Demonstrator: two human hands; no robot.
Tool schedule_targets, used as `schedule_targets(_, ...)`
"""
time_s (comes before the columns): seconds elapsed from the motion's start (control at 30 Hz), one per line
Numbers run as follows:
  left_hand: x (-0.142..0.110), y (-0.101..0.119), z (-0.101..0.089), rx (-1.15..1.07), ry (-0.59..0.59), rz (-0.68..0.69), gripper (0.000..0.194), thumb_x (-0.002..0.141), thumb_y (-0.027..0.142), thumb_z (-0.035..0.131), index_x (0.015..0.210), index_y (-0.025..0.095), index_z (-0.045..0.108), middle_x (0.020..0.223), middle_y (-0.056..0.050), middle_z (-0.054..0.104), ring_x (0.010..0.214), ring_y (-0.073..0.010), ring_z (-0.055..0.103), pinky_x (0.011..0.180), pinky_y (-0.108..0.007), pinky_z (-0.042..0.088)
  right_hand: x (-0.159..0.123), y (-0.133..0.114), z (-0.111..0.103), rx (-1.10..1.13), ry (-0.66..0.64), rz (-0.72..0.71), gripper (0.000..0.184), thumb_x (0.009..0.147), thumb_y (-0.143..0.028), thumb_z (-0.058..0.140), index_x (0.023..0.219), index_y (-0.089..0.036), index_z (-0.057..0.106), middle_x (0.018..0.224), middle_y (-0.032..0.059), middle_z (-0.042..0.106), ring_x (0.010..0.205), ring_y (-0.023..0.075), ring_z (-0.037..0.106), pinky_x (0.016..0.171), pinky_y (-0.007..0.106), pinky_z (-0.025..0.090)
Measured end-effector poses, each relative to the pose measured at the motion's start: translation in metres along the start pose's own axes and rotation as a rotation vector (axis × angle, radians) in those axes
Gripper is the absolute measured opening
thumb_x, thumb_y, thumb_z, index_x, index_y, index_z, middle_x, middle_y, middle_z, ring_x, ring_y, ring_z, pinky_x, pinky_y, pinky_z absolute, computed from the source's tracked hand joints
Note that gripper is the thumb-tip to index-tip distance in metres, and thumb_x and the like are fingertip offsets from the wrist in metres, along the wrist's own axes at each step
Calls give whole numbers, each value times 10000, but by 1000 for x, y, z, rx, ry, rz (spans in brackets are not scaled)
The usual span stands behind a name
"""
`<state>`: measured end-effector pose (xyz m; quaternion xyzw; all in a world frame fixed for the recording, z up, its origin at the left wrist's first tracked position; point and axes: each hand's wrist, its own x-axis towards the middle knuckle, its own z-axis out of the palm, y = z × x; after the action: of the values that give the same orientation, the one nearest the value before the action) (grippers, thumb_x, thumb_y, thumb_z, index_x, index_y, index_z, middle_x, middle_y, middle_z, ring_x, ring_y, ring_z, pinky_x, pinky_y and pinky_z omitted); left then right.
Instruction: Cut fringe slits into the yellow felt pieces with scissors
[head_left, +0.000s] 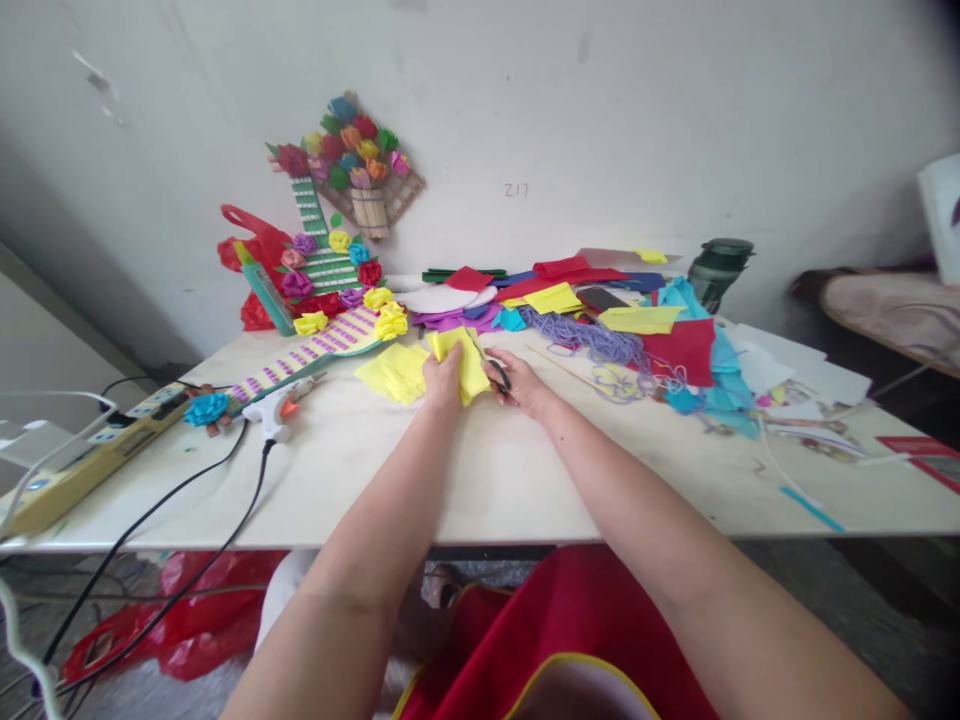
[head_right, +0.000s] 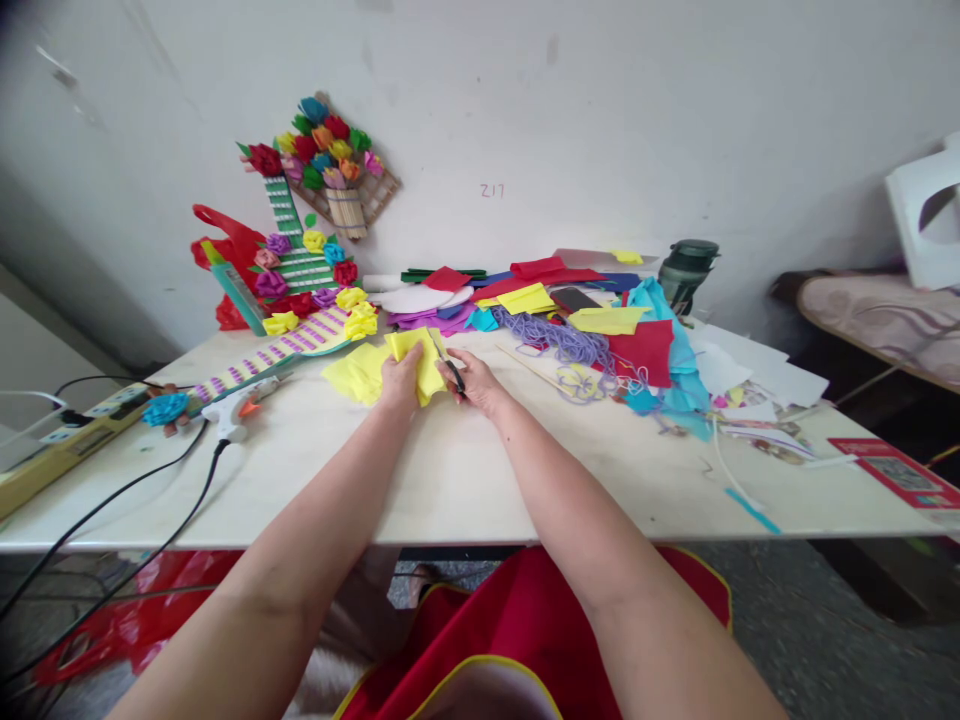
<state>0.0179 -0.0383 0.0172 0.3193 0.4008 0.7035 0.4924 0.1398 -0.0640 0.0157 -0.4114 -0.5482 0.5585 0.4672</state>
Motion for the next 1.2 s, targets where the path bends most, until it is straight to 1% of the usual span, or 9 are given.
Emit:
schedule_targets(0.1, -1, 1, 0, -5, -4, -1, 375, 533, 342, 712, 803, 113, 588, 665, -53, 616, 570, -161, 591, 572, -284, 475, -1, -1, 0, -2, -28, -7, 586, 760, -404, 578, 1267, -193, 374, 489, -80, 493, 324, 54, 430, 281, 148, 208)
schedule_targets(0.17, -3, 3, 1, -12, -21, -10, 372, 536, 339, 711, 804, 112, 586, 653, -53, 613, 572, -167, 594, 570, -287, 478, -2, -3, -1, 12, -52, -13, 590, 763, -428, 561, 1270, -198, 365, 523, -67, 519, 337, 57, 455, 271, 148, 191)
schedule_targets(0.37, -8, 5, 2, 4, -86, -26, 375, 550, 355, 710, 801, 104, 590, 622, -52, 608, 554, -174, 598, 570, -305, 489, -5, -7, -3, 24, -83, -41, 551, 756, -493, 528, 1199, -178, 437, 550, -41, 544, 339, 58, 467, 261, 148, 195)
schedule_targets(0.53, -8, 4, 0, -7, -141, -42, 367, 561, 360, 711, 788, 103, 580, 629, -66, 617, 537, -182, 600, 558, -318, 496, -4, -6, -3, 33, -107, -61, 495, 747, -512, 532, 1118, -187, 498, 536, -44, 539, 326, 57, 454, 256, 147, 199)
schedule_targets(0.63, -9, 4, 1, -4, -155, -53, 366, 563, 357, 710, 790, 104, 574, 618, -65, 611, 519, -186, 596, 545, -328, 496, -4, -5, -3, 36, -95, -57, 481, 744, -509, 542, 1096, -184, 507, 530, -47, 532, 322, 56, 448, 253, 146, 191)
schedule_targets(0.83, -11, 5, 2, -4, -167, -60, 367, 558, 358, 713, 778, 104, 564, 612, -69, 612, 502, -188, 595, 527, -328, 496, -4, -5, -3, 24, -55, -32, 500, 761, -490, 529, 1171, -211, 471, 536, -57, 524, 326, 49, 445, 256, 139, 189)
schedule_targets(1.03, -11, 5, 2, -10, -152, -58, 385, 540, 358, 722, 780, 99, 569, 612, -69, 613, 503, -182, 592, 522, -311, 493, -4, -4, -3, 32, -46, -35, 528, 750, -493, 546, 1186, -205, 468, 522, -62, 518, 324, 45, 442, 265, 139, 189)
schedule_targets(1.2, -10, 4, 2, -4, -140, -52, 391, 530, 361, 724, 771, 94, 572, 618, -63, 615, 496, -171, 586, 520, -299, 487, -5, -5, -1, 41, -29, -43, 504, 742, -470, 563, 1157, -194, 490, 504, -69, 508, 325, 40, 428, 273, 136, 188)
